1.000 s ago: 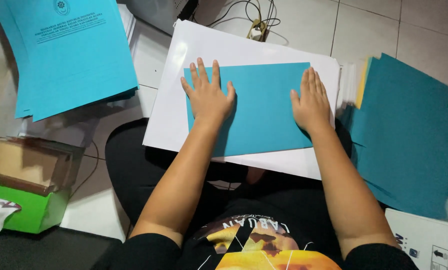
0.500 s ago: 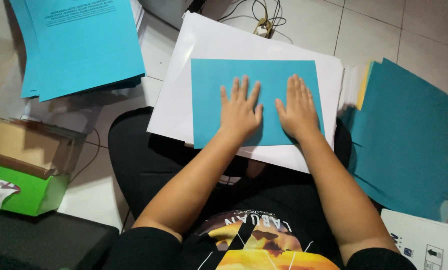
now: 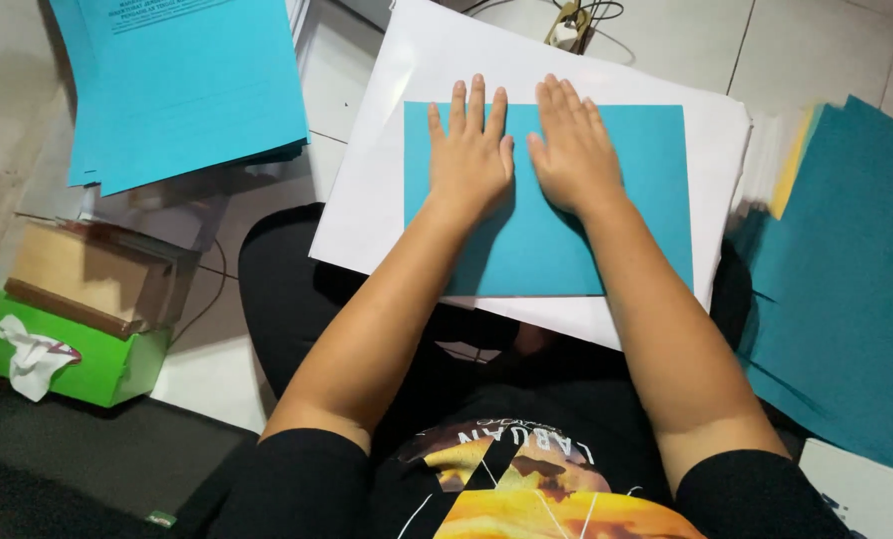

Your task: The person sits on the floor and repeatedly folds light blue paper sheets in half over a white surface. They smooth the creases with their hands, place the folded sheets into a stack, and continue the process with additional sheets from a pile.

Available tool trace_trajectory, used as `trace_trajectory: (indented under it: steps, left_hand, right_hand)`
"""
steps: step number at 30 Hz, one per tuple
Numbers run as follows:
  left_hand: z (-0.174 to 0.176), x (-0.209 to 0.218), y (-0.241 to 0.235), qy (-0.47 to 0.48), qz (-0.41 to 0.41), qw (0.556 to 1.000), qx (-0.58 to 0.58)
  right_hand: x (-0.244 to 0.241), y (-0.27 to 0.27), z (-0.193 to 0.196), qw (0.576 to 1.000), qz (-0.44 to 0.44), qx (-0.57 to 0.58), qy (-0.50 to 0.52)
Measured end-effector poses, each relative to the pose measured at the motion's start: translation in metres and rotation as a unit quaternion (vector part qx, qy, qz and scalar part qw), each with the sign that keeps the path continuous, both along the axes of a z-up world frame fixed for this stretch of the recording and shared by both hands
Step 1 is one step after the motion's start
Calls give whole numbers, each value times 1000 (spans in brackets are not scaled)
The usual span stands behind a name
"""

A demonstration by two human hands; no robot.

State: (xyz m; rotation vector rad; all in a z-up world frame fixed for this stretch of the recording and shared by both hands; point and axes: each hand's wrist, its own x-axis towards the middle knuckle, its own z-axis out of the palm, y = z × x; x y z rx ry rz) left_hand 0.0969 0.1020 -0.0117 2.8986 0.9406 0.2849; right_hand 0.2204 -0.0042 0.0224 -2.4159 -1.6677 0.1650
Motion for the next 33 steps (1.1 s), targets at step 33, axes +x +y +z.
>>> trace_trajectory:
  steps: [33]
  left_hand:
    - [3,-175,-46,29,-266,963,24]
  right_hand:
    - [2,-236,-5,792,-353,303,395]
